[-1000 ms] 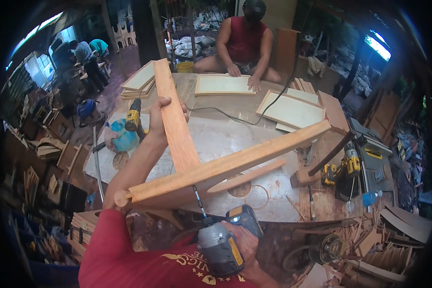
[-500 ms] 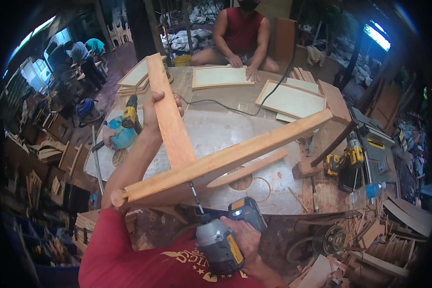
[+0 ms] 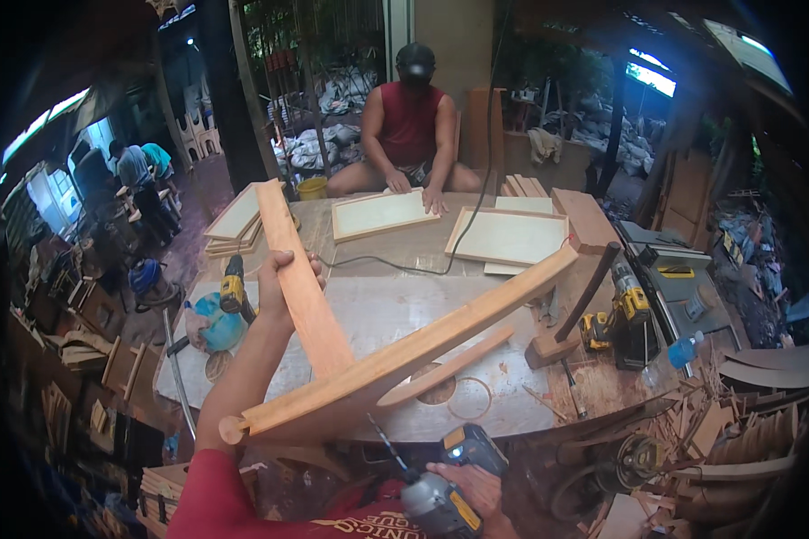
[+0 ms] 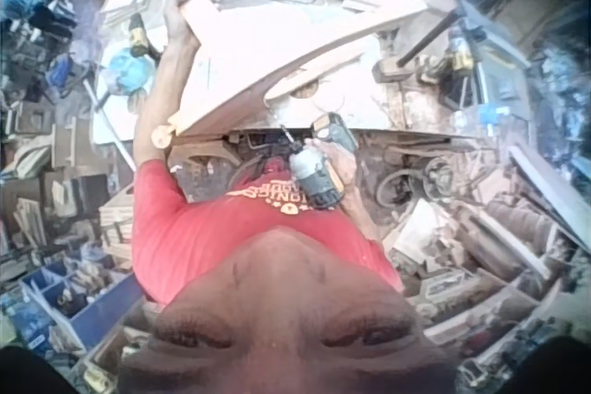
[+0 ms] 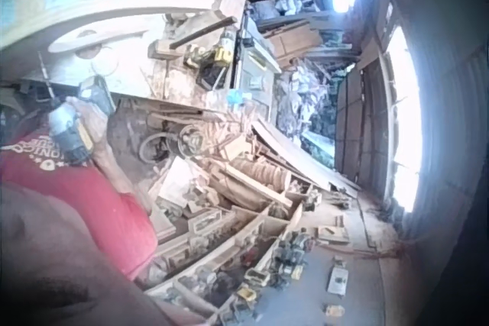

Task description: The person assembles a small wooden chair by drilling pilot holes into a side panel, securing a leg and cross-brace using a drill, and then fitting another side panel onto the partially assembled frame.

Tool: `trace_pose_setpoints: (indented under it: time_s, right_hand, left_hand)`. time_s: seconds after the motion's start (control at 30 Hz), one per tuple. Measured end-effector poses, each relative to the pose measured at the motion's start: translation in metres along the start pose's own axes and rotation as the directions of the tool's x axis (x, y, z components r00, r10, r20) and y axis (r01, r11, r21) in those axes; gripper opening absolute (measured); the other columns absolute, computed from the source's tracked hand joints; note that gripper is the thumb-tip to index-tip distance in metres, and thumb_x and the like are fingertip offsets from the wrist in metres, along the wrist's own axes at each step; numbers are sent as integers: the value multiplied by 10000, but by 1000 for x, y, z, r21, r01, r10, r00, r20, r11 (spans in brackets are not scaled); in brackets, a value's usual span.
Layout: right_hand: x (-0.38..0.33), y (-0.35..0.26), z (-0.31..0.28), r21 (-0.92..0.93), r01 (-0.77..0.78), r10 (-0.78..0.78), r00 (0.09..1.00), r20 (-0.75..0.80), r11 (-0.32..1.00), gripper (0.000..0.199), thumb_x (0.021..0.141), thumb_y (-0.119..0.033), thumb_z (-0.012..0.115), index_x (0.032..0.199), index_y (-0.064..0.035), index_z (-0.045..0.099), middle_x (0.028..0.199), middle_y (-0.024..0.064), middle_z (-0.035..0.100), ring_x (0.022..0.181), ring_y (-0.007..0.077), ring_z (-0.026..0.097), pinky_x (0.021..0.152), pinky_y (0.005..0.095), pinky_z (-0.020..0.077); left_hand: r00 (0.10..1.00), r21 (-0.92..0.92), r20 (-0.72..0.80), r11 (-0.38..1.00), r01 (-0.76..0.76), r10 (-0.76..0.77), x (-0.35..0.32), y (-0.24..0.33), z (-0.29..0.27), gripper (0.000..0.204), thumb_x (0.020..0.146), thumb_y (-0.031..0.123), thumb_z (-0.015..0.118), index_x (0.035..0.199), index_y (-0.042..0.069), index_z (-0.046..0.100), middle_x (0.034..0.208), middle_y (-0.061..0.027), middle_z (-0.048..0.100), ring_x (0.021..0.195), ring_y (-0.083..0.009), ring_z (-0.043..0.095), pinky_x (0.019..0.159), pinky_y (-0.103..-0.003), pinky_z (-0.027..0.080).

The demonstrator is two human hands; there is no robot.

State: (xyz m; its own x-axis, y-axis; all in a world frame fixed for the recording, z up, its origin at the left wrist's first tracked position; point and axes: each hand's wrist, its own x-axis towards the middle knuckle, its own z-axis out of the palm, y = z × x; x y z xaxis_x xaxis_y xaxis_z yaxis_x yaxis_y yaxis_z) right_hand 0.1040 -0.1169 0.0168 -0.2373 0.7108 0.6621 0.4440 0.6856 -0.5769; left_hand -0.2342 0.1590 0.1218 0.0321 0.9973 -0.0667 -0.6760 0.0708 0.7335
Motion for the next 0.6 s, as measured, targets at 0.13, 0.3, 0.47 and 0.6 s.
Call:
trace_pose_setpoints:
  time_s: [0.13,0.3,0.47,0.6]
  right_hand:
    - [-70,10,-17,-396,-343,314,939,-139,852,460,746,-301,882,1140,-109,740,955,70,786,793,248,766,671,372,599]
    - [-151,19,-58,-415,-570,230,744,-628,709,584,674,-292,936,1121,-52,647,1028,124,685,1008,336,675,939,475,486]
    - [-170,79,-135,30,-723,424,371,-826,691,463,808,-188,873,1168,15,665,1088,127,708,971,265,693,880,410,542]
    - [-171,161,-192,-11,-668,361,416,-834,744,426,831,-199,849,1153,18,675,1086,136,712,980,283,694,902,429,537]
  left_hand:
    - [998,-12,-55,999,-34,34,0,1,-4,456,836,372,597,1069,-19,576,858,-158,666,723,-311,661,719,-439,584]
    - [992,-124,108,991,-49,62,-12,12,-23,359,923,323,600,1055,-11,589,876,-117,658,767,-242,670,714,-386,600]
    - [964,-21,-11,964,-264,264,-52,17,-18,355,992,318,588,1099,-20,573,1008,-109,645,861,-210,665,745,-345,584]
    - [921,11,64,922,-386,385,-105,-4,14,362,1020,342,565,1109,-8,585,921,-97,651,797,-198,662,698,-351,587]
